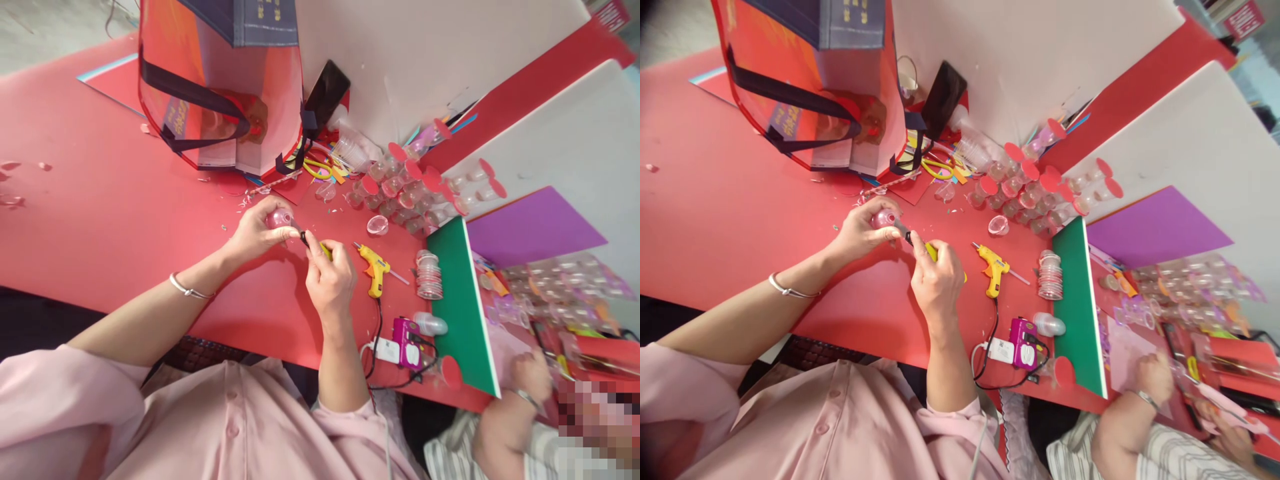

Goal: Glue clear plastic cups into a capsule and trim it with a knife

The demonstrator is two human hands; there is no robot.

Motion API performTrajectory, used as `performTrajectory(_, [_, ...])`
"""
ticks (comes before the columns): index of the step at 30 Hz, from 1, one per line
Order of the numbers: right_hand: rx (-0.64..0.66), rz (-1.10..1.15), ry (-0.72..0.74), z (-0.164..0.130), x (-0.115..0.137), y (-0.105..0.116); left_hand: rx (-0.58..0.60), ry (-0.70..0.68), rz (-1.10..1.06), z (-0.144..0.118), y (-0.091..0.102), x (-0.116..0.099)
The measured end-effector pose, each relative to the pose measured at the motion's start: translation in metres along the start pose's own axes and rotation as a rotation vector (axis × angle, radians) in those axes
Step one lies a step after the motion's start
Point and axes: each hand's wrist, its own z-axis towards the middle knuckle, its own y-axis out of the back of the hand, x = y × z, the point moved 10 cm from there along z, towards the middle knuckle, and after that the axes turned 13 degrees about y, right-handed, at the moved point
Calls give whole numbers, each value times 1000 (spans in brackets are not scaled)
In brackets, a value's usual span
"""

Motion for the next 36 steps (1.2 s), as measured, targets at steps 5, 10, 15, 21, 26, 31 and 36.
performTrajectory(5, [-18,55,12,2,2,1,32,109,-149,3,-1,11])
performTrajectory(10, [3,38,4,2,1,1,18,52,-144,4,1,5])
performTrajectory(15, [-15,-17,2,3,1,6,57,118,-154,4,-3,7])
performTrajectory(21, [-30,22,-8,3,-1,7,111,185,-109,3,-4,13])
performTrajectory(26, [-4,54,-22,1,-1,3,89,146,-83,5,1,12])
performTrajectory(31, [3,36,-5,2,0,3,82,123,-109,5,1,13])
performTrajectory(36, [-11,34,0,2,1,5,53,85,-85,3,2,8])
